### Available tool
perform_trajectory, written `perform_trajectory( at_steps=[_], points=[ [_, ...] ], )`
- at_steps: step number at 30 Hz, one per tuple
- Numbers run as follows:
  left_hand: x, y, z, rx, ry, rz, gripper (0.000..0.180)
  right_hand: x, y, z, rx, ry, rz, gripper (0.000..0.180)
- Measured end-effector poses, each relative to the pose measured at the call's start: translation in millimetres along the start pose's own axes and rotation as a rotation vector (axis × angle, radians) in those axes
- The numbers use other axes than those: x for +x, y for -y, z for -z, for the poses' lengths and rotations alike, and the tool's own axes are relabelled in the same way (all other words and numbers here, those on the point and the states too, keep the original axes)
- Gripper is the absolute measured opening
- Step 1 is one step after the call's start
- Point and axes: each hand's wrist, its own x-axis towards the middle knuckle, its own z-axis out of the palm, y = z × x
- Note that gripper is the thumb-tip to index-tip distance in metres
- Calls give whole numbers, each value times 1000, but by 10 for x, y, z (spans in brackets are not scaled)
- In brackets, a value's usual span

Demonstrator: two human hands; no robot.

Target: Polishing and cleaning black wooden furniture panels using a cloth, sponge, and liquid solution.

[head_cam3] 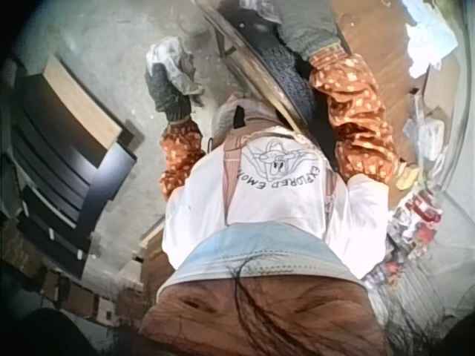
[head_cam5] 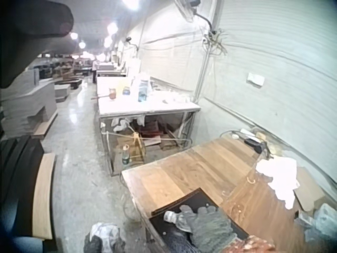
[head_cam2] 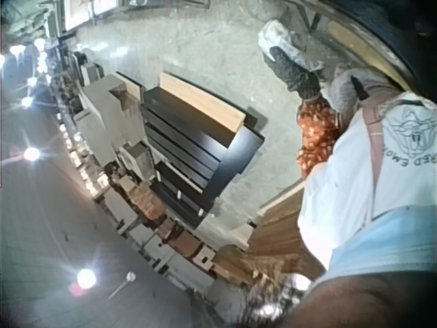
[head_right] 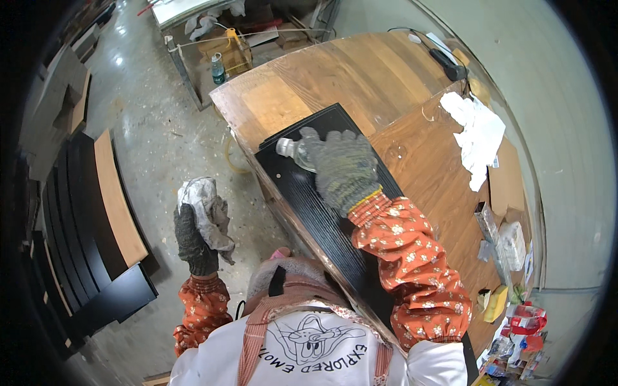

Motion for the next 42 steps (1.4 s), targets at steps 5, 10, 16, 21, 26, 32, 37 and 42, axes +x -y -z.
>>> perform_trajectory(
  at_steps=[5, 10, 16, 21, 26, 32, 37, 42],
  points=[
    [24, -30, 20, 221, 12, -71, 40, -64, 93, 43, -8, 36, -28, 73],
    [-38, -187, -155, 66, -32, -23, 39, -41, -115, -60, 24, -20, -113, 72],
    [25, -65, 6, 338, 16, -216, 33, 180, -649, 20, 28, 195, -422, 68],
    [69, -106, 50, 469, 56, -267, 37, 199, -731, -13, 63, 151, -490, 68],
    [-7, -478, -255, 140, 67, -58, 47, 136, -697, -73, 48, 83, -416, 69],
    [27, -714, -773, 511, 284, -569, 48, -126, -1031, -96, 428, -79, -550, 76],
    [230, -932, -1427, 809, 798, -1113, 44, -710, -1129, -259, 853, -446, -625, 78],
    [166, -787, -2379, 1058, 1105, -1233, 42, -1311, -1075, -792, 762, -1037, -715, 75]
  ],
)
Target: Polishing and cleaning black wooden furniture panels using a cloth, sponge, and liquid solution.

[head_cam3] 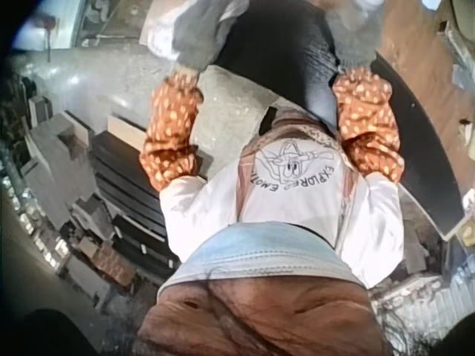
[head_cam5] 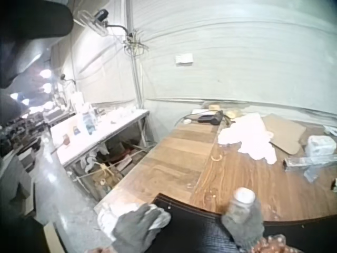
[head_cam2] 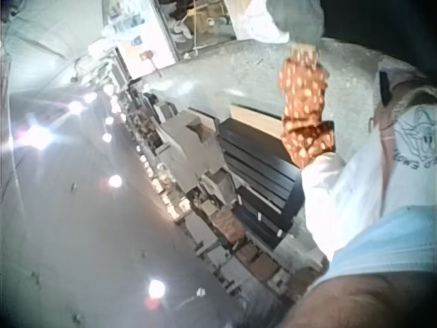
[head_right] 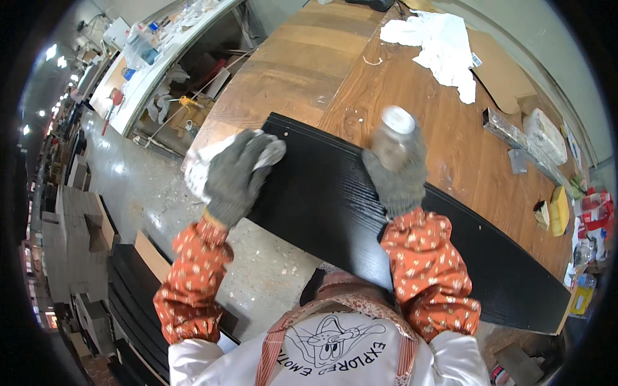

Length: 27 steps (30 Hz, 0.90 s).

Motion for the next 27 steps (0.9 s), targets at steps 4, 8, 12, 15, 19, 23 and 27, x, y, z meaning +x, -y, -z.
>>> perform_trajectory(
  at_steps=[4, 8, 12, 15, 19, 23, 27],
  points=[
    [418, 168, -472, 137, 165, 43, 39, -196, -47, -53, 103, -81, -138, 74],
    [138, 322, -504, 131, 80, -12, 39, -81, -112, 26, -162, 20, -53, 83],
    [-644, 471, -250, 169, 224, 20, 49, -11, -2, -15, 61, -15, -123, 81],
    [-269, 442, -276, 180, 229, -53, 45, -16, 5, 62, 111, -13, -155, 85],
    [468, 714, -661, 210, 160, -29, 38, 6, 75, -18, 11, 35, -8, 88],
    [299, 396, -566, 178, 159, -3, 40, -34, 28, 4, 102, 17, -128, 86],
    [-751, 192, -137, 185, 196, 33, 43, 40, -143, -7, -271, 64, 289, 88]
  ],
)
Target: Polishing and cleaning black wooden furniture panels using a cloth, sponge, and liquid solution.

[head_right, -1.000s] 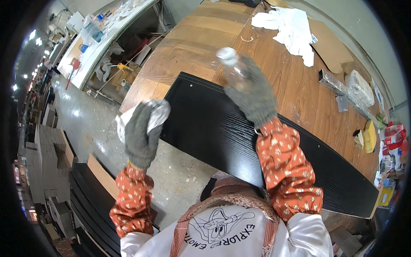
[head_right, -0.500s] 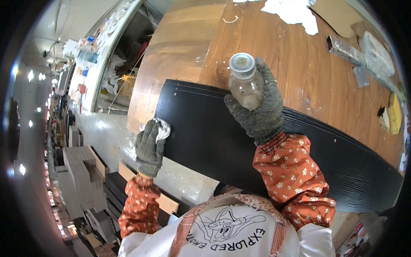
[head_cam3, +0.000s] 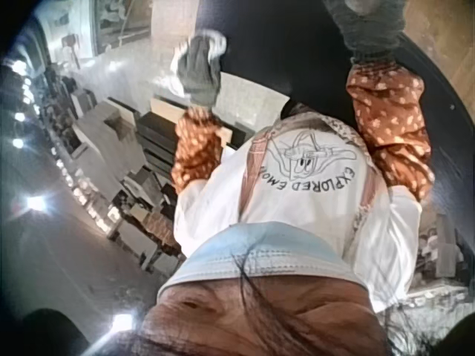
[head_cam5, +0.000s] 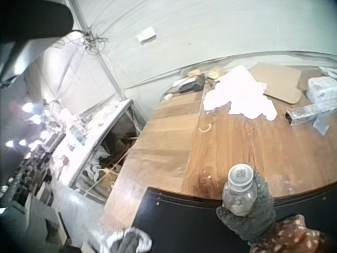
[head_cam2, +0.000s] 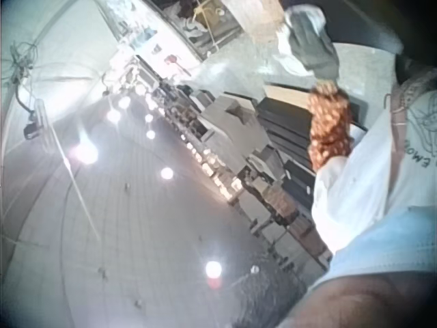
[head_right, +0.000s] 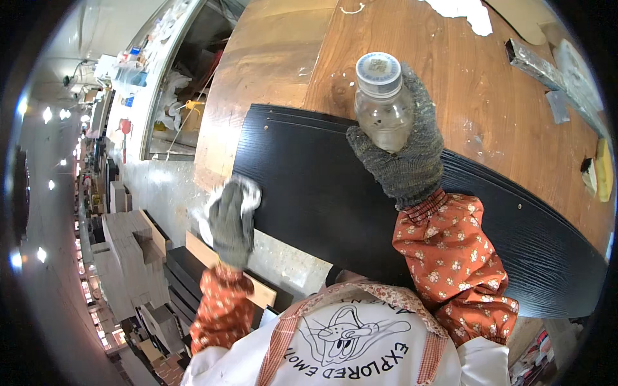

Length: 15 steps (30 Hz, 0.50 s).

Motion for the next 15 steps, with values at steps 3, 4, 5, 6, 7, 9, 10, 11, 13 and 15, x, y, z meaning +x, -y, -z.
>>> perform_trajectory(
  at_steps=[3, 4, 5, 6, 7, 9, 10, 11, 13, 15],
  points=[
    [-363, 68, 1, 74, 31, 39, 47, -41, 145, 0, 286, -80, -340, 86],
    [-320, 96, -37, 57, -29, 27, 46, -38, 146, 19, 290, -70, -330, 86],
    [-214, 183, -81, 49, -90, 18, 45, -29, 137, 7, 237, -43, -316, 86],
    [-136, 249, -82, 30, -93, 56, 43, -18, 122, -7, 182, -16, -301, 85],
    [-85, 355, -160, -31, -131, 88, 41, -39, 104, -40, 185, -7, -293, 85],
    [-103, 557, -213, -76, -187, 197, 42, -82, 91, -66, 306, -6, -457, 87],
    [-75, 666, -225, -237, -194, 389, 43, -91, 19, -79, 311, 1, -445, 87],
    [-94, 730, -222, -400, -201, 579, 45, -94, -48, -86, 85, 37, -250, 87],
    [-498, 947, -271, -751, -487, 745, 41, -63, -28, -131, -131, 57, -41, 87],
    [-537, 647, -76, -1003, -505, 1032, 35, -134, 91, -102, 376, -119, -468, 84]
  ],
)
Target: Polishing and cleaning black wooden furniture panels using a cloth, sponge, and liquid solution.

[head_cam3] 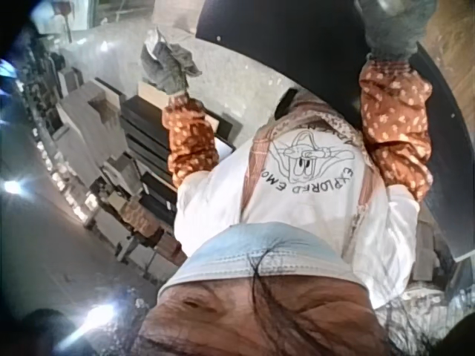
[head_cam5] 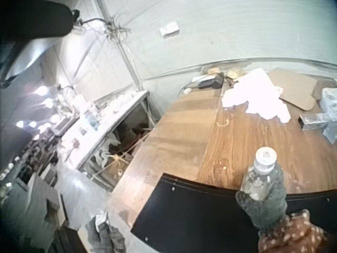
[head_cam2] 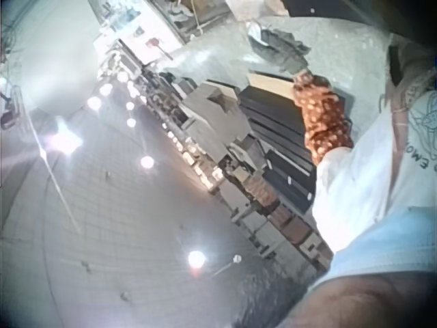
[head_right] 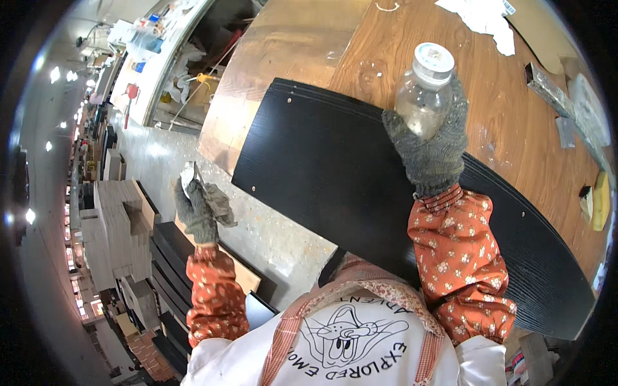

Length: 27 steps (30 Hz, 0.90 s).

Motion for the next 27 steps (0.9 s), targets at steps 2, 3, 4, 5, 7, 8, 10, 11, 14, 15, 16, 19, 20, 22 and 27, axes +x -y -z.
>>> perform_trajectory(
  at_steps=[2, 3, 4, 5, 7, 8, 10, 11, 14, 15, 16, 19, 20, 22, 27],
  points=[
    [-466, -401, -295, 472, 61, -684, 36, -7, -95, 43, 45, 6, 7, 83],
    [-688, -655, -660, 397, 243, -853, 39, 10, -161, 77, 73, -5, 9, 82],
    [-821, -439, -588, 733, 289, -1011, 47, 10, -92, 34, 99, 6, 9, 82],
    [-923, -571, -851, 716, 600, -822, 54, 12, -37, 34, 105, 36, -6, 81],
    [-833, -548, -872, 729, 506, -1121, 50, 38, 16, 15, 111, 54, -17, 81],
    [-610, -553, -834, 665, 458, -1250, 49, 39, -26, -8, 144, 12, 19, 79],
    [-120, -175, -545, 680, 180, -835, 31, 7, 89, 22, 187, -18, 51, 78],
    [98, -86, -447, 419, 181, -285, 34, 72, 207, 69, 124, 33, 4, 77],
    [-168, -618, -838, 109, 150, -485, 35, 69, 82, 80, 44, 114, 25, 77],
    [-369, -710, -1029, 229, 317, -618, 37, 44, 104, 131, 38, 58, -9, 76],
    [-570, -831, -1281, 343, 470, -764, 41, 82, 104, 193, 40, -1, -25, 76],
    [-1165, -608, -2120, 497, 801, -1373, 51, 98, -60, 419, 36, -99, 76, 76],
    [-1252, -594, -2211, 606, 741, -1449, 50, 80, -67, 593, 13, -118, 55, 78],
    [-785, -444, -2230, 502, 748, -1259, 43, 69, -141, 1038, -222, -137, 85, 68],
    [150, -510, -1940, 862, 266, -1258, 33, -278, -403, 1889, -353, -404, 86, 67]
  ],
)
